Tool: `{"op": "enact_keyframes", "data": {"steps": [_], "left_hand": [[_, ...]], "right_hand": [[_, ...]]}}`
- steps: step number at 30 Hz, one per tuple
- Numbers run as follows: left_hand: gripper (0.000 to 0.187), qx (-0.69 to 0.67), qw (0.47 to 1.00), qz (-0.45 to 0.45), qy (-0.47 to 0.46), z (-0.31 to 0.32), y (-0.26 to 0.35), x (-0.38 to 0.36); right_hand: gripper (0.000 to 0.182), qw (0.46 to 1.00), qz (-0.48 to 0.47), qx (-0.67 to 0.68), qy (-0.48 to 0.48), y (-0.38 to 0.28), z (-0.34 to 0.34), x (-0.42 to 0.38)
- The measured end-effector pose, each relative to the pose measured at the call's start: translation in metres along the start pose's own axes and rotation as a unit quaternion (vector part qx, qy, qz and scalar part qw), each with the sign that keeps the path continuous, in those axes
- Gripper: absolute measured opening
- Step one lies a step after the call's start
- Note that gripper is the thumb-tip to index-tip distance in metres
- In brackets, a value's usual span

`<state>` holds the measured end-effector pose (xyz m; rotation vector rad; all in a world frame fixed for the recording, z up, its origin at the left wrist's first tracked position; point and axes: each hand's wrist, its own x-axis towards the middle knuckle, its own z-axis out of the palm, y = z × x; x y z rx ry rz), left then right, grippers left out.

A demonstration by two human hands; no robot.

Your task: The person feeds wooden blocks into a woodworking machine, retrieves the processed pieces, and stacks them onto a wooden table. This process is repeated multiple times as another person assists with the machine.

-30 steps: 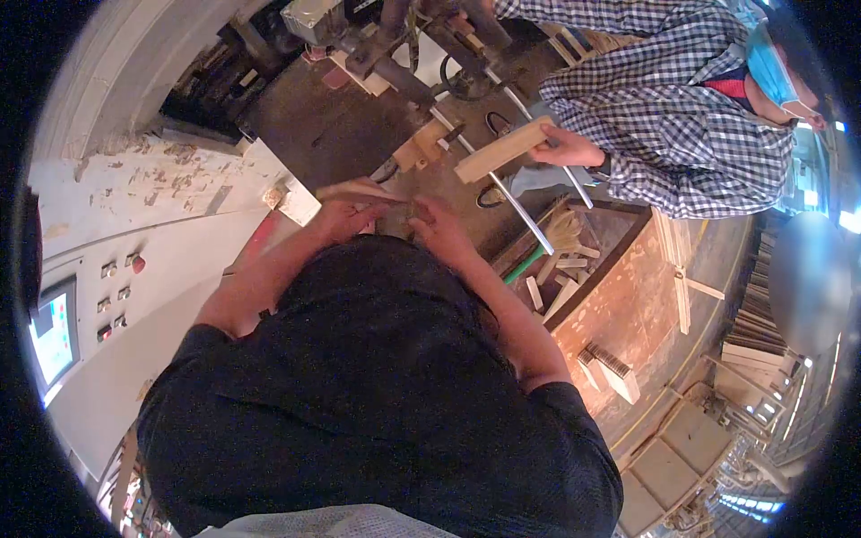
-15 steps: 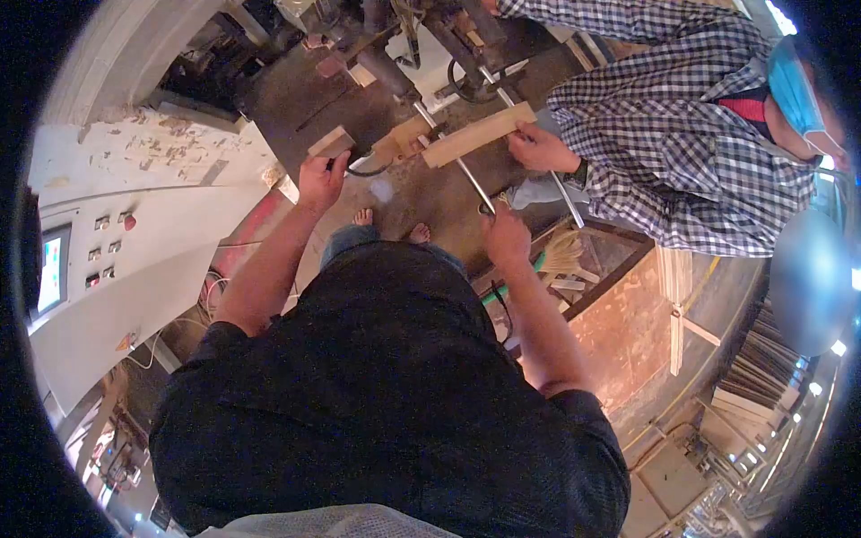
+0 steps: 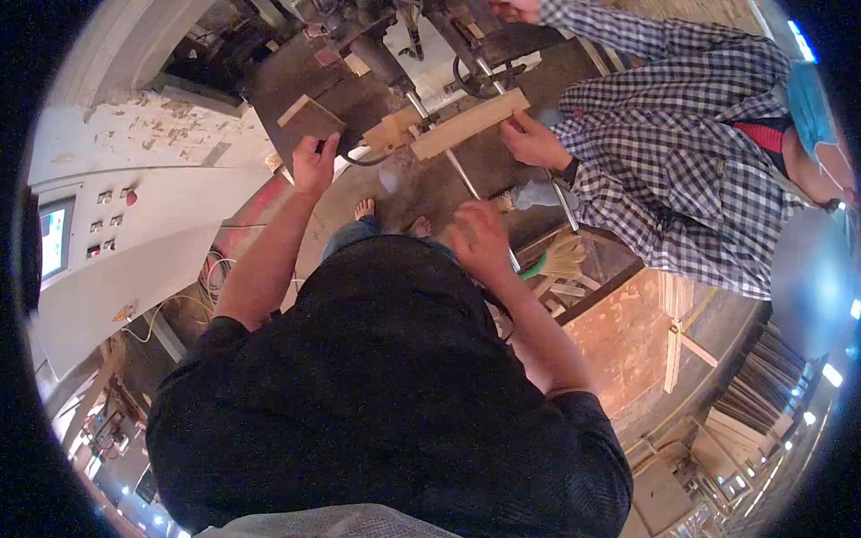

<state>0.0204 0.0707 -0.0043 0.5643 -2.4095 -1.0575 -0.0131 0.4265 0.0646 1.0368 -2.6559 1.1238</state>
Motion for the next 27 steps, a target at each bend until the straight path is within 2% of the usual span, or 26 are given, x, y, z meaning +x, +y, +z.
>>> {"op": "enact_keyframes", "data": {"steps": [1, 2, 3, 5, 6, 8, 11, 15, 17, 18, 20, 21, 23, 24, 25, 26, 27], "left_hand": [[0.018, -0.013, 1.0, -0.001, 0.011, 0.0, 0.002, 0.001], [0.018, -0.03, 0.999, -0.001, 0.021, 0.002, 0.005, 0.003], [0.018, -0.032, 0.999, 0.005, 0.015, 0.004, 0.008, 0.005], [0.017, -0.025, 0.998, 0.04, 0.042, 0.003, 0.012, 0.006], [0.017, -0.024, 0.998, 0.043, 0.041, 0.003, 0.012, 0.007], [0.023, 0.022, 1.0, -0.007, 0.014, 0.001, 0.007, 0.004], [0.02, 0.004, 1.0, -0.012, 0.015, 0.005, 0.003, 0.006], [0.022, -0.033, 0.999, 0.01, 0.027, 0.005, 0.002, 0.006], [0.022, 0.006, 1.0, -0.009, 0.017, 0.004, -0.002, 0.005], [0.022, 0.006, 1.0, -0.013, 0.018, 0.004, -0.004, 0.004], [0.023, -0.003, 1.0, -0.009, 0.007, 0.001, 0.004, 0.002], [0.023, -0.004, 1.0, -0.016, 0.008, -0.002, 0.005, 0.003], [0.021, 0.016, 0.998, -0.035, -0.058, -0.009, 0.004, 0.003], [0.021, 0.016, 0.997, -0.042, -0.058, -0.012, 0.004, 0.002], [0.02, 0.031, 0.999, -0.017, -0.036, -0.014, 0.005, 0.004], [0.019, 0.046, 0.999, 0.009, -0.015, -0.016, 0.006, 0.005], [0.017, 0.062, 0.997, 0.047, -0.009, -0.016, 0.002, 0.008]], "right_hand": [[0.024, 0.953, 0.171, 0.192, -0.159, -0.016, -0.003, 0.006], [0.025, 0.819, 0.324, 0.366, -0.301, -0.023, -0.005, 0.009], [0.025, 0.82, 0.327, 0.367, -0.293, -0.015, 0.0, 0.003], [0.035, 0.739, 0.307, 0.439, -0.409, 0.004, 0.013, -0.007], [0.035, 0.739, 0.305, 0.441, -0.407, 0.008, 0.012, -0.012], [0.039, 0.734, 0.34, 0.425, -0.406, -0.001, 0.004, -0.01], [0.037, 0.713, 0.318, 0.482, -0.399, 0.01, 0.008, -0.018], [0.037, 0.714, 0.291, 0.462, -0.439, 0.008, 0.005, -0.007], [0.033, 0.766, 0.251, 0.426, -0.411, 0.005, 0.004, -0.002], [0.033, 0.764, 0.252, 0.425, -0.414, 0.005, 0.003, 0.0], [0.029, 0.734, 0.337, 0.42, -0.414, 0.001, -0.003, 0.005], [0.029, 0.731, 0.339, 0.417, -0.42, 0.0, -0.007, 0.009], [0.032, 0.758, 0.463, 0.35, -0.297, -0.004, -0.016, 0.019], [0.032, 0.755, 0.467, 0.348, -0.303, -0.001, -0.018, 0.021], [0.035, 0.906, 0.32, 0.15, -0.235, 0.004, -0.019, 0.025], [0.038, 0.977, 0.141, -0.06, -0.148, 0.009, -0.019, 0.03], [0.044, 0.98, 0.118, -0.104, -0.122, 0.013, -0.016, 0.035]]}}
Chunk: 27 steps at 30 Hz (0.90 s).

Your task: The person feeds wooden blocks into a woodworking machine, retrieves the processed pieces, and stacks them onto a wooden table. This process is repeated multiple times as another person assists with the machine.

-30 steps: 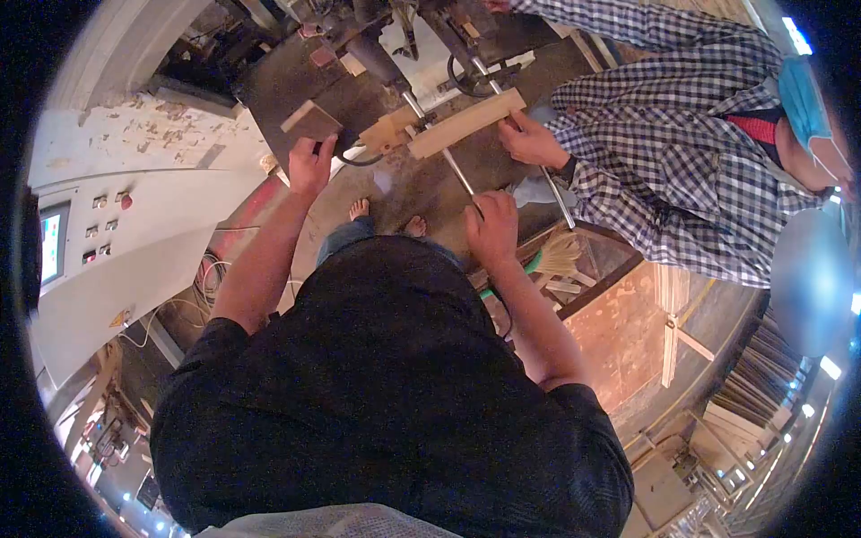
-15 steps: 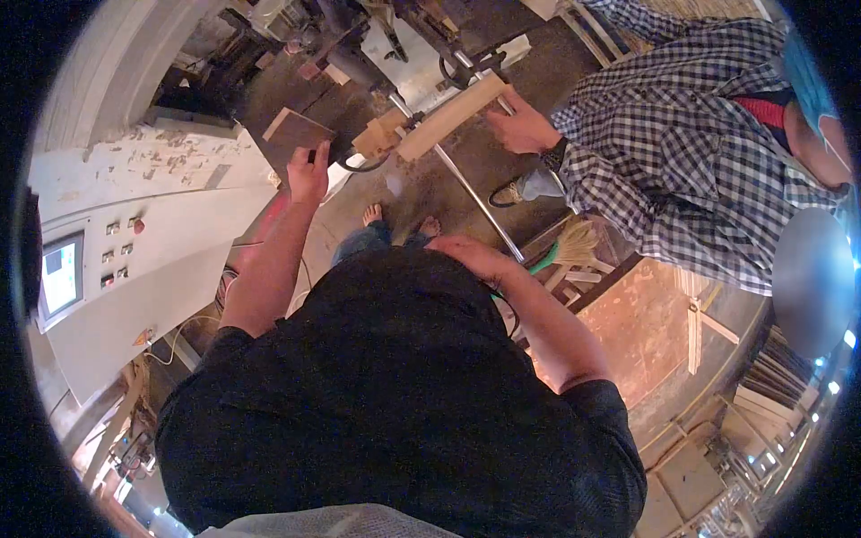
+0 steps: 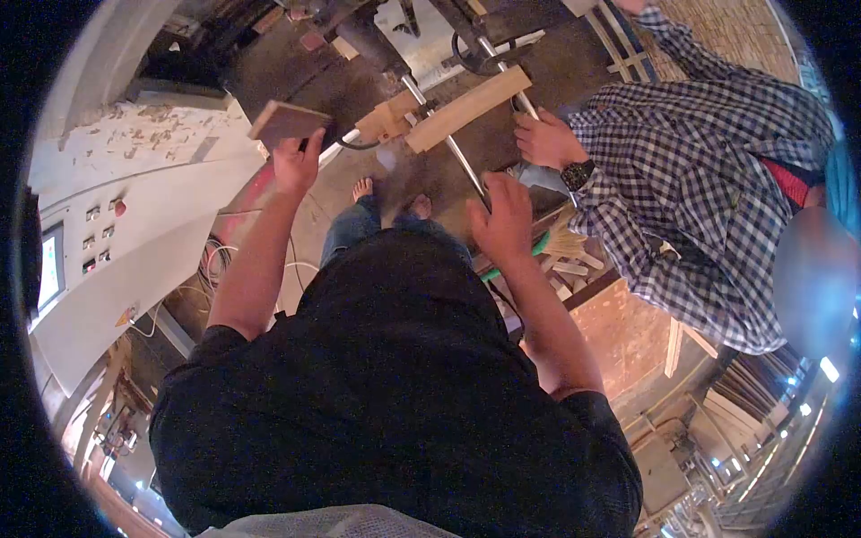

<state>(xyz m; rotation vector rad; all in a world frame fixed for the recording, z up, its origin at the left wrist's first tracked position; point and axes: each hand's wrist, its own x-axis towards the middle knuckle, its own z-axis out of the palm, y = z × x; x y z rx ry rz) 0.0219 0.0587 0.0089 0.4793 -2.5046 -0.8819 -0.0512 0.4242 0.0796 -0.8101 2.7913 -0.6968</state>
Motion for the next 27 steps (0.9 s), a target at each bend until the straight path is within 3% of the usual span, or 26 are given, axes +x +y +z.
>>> {"op": "enact_keyframes", "data": {"steps": [4, 6, 9, 13, 15, 19, 22, 24, 27], "left_hand": [[0.016, -0.02, 0.999, 0.005, 0.032, 0.005, 0.001, 0.006], [0.016, -0.012, 1.0, -0.018, -0.004, 0.003, 0.004, 0.004], [0.017, -0.005, 1.0, -0.007, 0.002, 0.007, -0.002, 0.003], [0.018, 0.065, 0.997, 0.039, 0.02, 0.007, 0.0, 0.006], [0.018, -0.024, 0.999, 0.026, 0.019, 0.006, 0.003, 0.01], [0.019, 0.008, 0.999, -0.017, -0.046, 0.006, -0.004, 0.005], [0.02, -0.013, 0.999, 0.035, -0.033, 0.006, -0.007, 0.008], [0.029, 0.033, 0.996, 0.078, -0.038, 0.005, -0.008, 0.011], [0.037, -0.008, 0.997, 0.067, -0.043, 0.004, -0.007, 0.008]], "right_hand": [[0.045, 0.985, 0.107, 0.032, -0.129, 0.017, 0.028, 0.013], [0.046, 0.929, 0.263, -0.052, -0.254, 0.009, 0.033, 0.025], [0.043, 0.956, 0.189, -0.053, -0.217, 0.032, 0.049, 0.02], [0.038, 0.942, 0.22, -0.058, -0.248, 0.028, 0.047, 0.026], [0.04, 0.938, 0.21, -0.077, -0.265, 0.03, 0.048, 0.027], [0.037, 0.938, 0.224, -0.051, -0.261, 0.027, 0.046, 0.027], [0.035, 0.942, 0.218, -0.043, -0.25, 0.03, 0.05, 0.025], [0.032, 0.938, 0.218, -0.048, -0.265, 0.031, 0.051, 0.024], [0.029, 0.944, 0.223, -0.052, -0.237, 0.026, 0.051, 0.024]]}}
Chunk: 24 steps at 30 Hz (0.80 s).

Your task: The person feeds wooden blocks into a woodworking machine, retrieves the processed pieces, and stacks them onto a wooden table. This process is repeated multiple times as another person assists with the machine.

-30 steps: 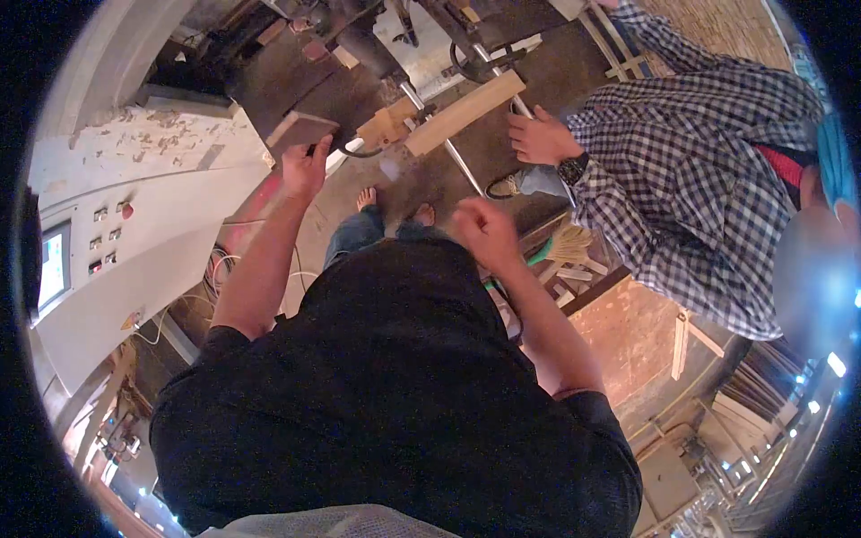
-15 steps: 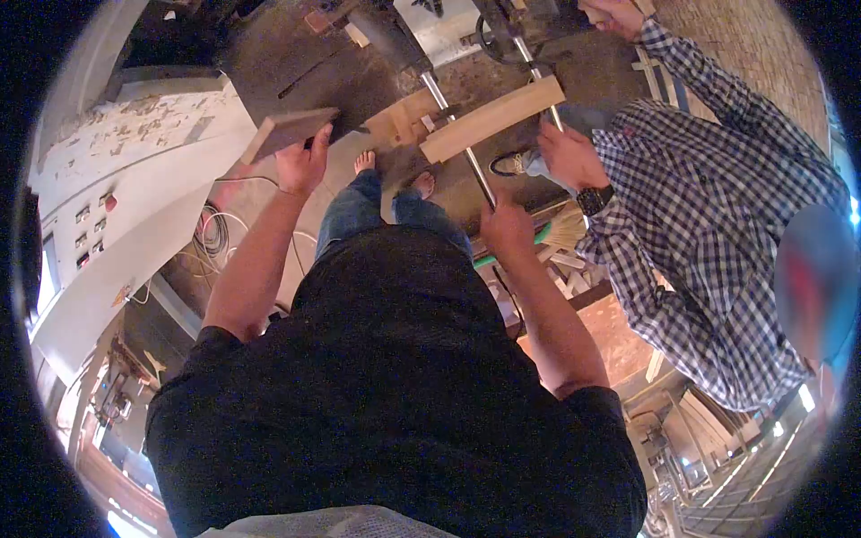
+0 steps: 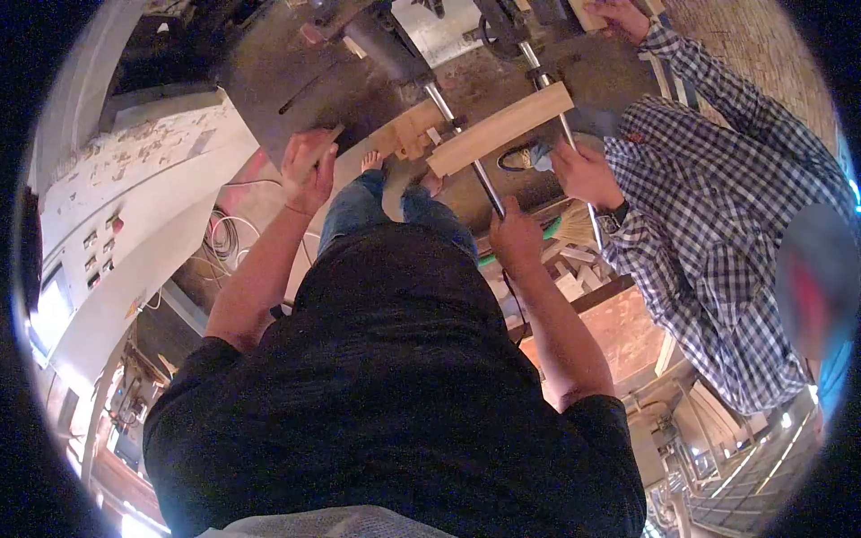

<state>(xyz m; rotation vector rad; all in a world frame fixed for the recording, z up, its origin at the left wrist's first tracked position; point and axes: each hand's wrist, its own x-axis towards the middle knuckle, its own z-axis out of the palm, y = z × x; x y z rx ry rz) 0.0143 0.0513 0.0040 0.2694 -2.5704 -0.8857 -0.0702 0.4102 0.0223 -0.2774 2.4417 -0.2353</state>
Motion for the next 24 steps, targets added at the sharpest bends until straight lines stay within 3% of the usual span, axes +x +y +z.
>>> {"op": "enact_keyframes", "data": {"steps": [4, 7, 9, 13, 15, 16, 18, 20, 22, 24], "left_hand": [[0.031, 0.059, 0.997, 0.048, -0.024, 0.001, -0.004, -0.001], [0.037, 0.069, 0.996, 0.045, -0.024, 0.006, -0.016, -0.008], [0.033, 0.037, 0.997, 0.062, -0.004, 0.009, -0.019, -0.007], [0.028, 0.048, 0.996, 0.069, -0.007, 0.005, -0.021, -0.002], [0.023, -0.132, 0.991, -0.001, -0.013, -0.008, -0.011, 0.006], [0.023, -0.134, 0.991, 0.004, -0.011, -0.015, -0.011, 0.007], [0.02, -0.12, 0.988, -0.088, -0.04, -0.026, -0.009, 0.005], [0.02, -0.131, 0.986, -0.096, -0.028, -0.034, -0.023, 0.011], [0.02, -0.138, 0.984, -0.109, -0.016, -0.05, -0.033, 0.013], [0.021, -0.161, 0.978, -0.132, -0.021, -0.074, -0.038, 0.016]], "right_hand": [[0.028, 0.999, 0.012, -0.003, 0.031, -0.005, 0.001, -0.006], [0.025, 0.993, -0.015, 0.09, 0.079, 0.001, 0.003, -0.015], [0.024, 0.923, -0.243, 0.109, 0.276, 0.001, -0.001, -0.021], [0.025, 0.87, -0.294, 0.156, 0.363, -0.043, -0.005, -0.028], [0.026, 0.872, -0.304, 0.186, 0.335, -0.094, -0.013, -0.029], [0.027, 0.874, -0.31, 0.215, 0.306, -0.121, -0.018, -0.025], [0.033, 0.891, -0.259, 0.294, 0.229, -0.184, -0.031, -0.014], [0.036, 0.887, -0.263, 0.305, 0.225, -0.222, -0.017, 0.024], [0.047, 0.903, -0.205, 0.335, 0.173, -0.252, -0.011, 0.057], [0.052, 0.922, -0.199, 0.273, 0.188, -0.267, -0.012, 0.092]]}}
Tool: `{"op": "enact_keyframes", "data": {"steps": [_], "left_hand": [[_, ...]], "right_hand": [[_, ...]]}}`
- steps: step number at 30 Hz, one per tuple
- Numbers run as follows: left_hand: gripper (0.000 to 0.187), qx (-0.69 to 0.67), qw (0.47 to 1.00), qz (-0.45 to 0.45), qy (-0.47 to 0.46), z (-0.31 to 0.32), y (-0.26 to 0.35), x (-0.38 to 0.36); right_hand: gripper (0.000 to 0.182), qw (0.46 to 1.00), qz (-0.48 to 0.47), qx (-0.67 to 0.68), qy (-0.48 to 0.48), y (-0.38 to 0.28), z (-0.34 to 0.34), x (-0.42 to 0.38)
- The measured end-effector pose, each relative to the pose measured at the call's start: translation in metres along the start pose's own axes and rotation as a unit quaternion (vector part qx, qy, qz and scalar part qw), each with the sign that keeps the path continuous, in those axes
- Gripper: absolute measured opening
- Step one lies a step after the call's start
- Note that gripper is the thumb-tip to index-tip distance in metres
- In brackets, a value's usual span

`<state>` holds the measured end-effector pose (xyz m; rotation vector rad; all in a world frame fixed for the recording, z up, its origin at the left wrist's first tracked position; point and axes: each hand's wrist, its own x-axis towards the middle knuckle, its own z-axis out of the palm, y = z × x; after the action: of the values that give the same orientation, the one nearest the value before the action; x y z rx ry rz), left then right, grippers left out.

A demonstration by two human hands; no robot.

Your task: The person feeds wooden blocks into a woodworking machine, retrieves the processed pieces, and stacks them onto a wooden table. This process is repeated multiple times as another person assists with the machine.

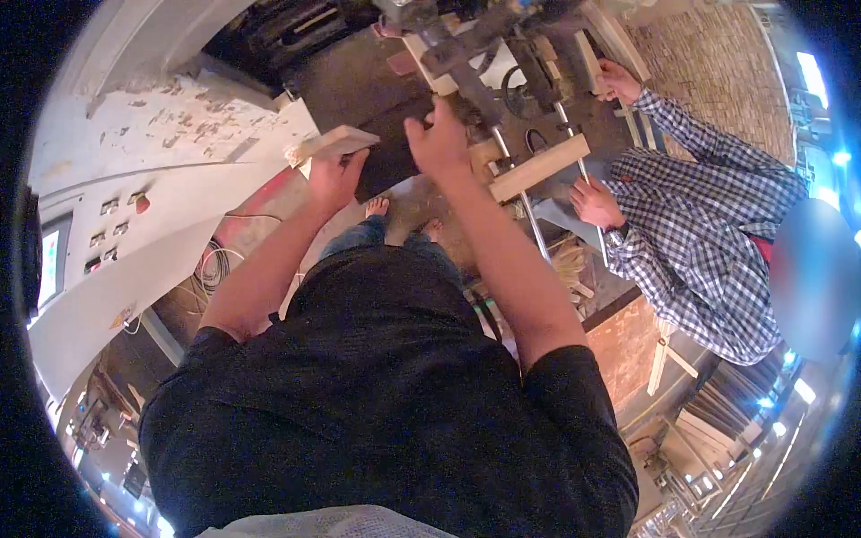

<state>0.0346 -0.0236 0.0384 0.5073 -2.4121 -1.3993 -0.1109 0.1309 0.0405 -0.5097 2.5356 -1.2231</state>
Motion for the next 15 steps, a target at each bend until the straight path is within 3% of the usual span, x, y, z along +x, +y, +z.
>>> {"op": "enact_keyframes", "data": {"steps": [2, 5, 8, 10, 12, 13, 15], "left_hand": [[0.02, 0.039, 0.999, 0.024, 0.021, -0.017, -0.009, -0.006], [0.019, 0.058, 0.997, -0.052, 0.027, -0.049, 0.004, -0.021], [0.019, -0.002, 0.993, -0.114, 0.021, -0.063, -0.001, -0.032], [0.021, -0.021, 0.978, -0.206, 0.026, -0.063, -0.007, -0.038], [0.021, -0.099, 0.973, -0.206, 0.044, -0.051, -0.025, -0.039], [0.021, -0.176, 0.96, -0.207, 0.06, -0.051, -0.021, -0.035], [0.02, -0.19, 0.955, -0.226, 0.042, -0.052, -0.014, -0.027]], "right_hand": [[0.057, 0.998, -0.009, -0.067, -0.003, 0.0, 0.01, 0.025], [0.069, 0.978, 0.034, -0.2, 0.052, -0.002, 0.017, 0.046], [0.069, 0.971, 0.056, -0.223, 0.061, -0.013, 0.02, 0.05], [0.063, 0.967, 0.082, -0.234, 0.063, -0.025, 0.017, 0.047], [0.065, 0.962, 0.172, -0.209, 0.043, -0.034, 0.012, 0.049], [0.065, 0.962, 0.172, -0.208, 0.044, -0.031, 0.014, 0.051], [0.058, 0.962, 0.169, -0.194, 0.095, -0.023, 0.02, 0.055]]}}
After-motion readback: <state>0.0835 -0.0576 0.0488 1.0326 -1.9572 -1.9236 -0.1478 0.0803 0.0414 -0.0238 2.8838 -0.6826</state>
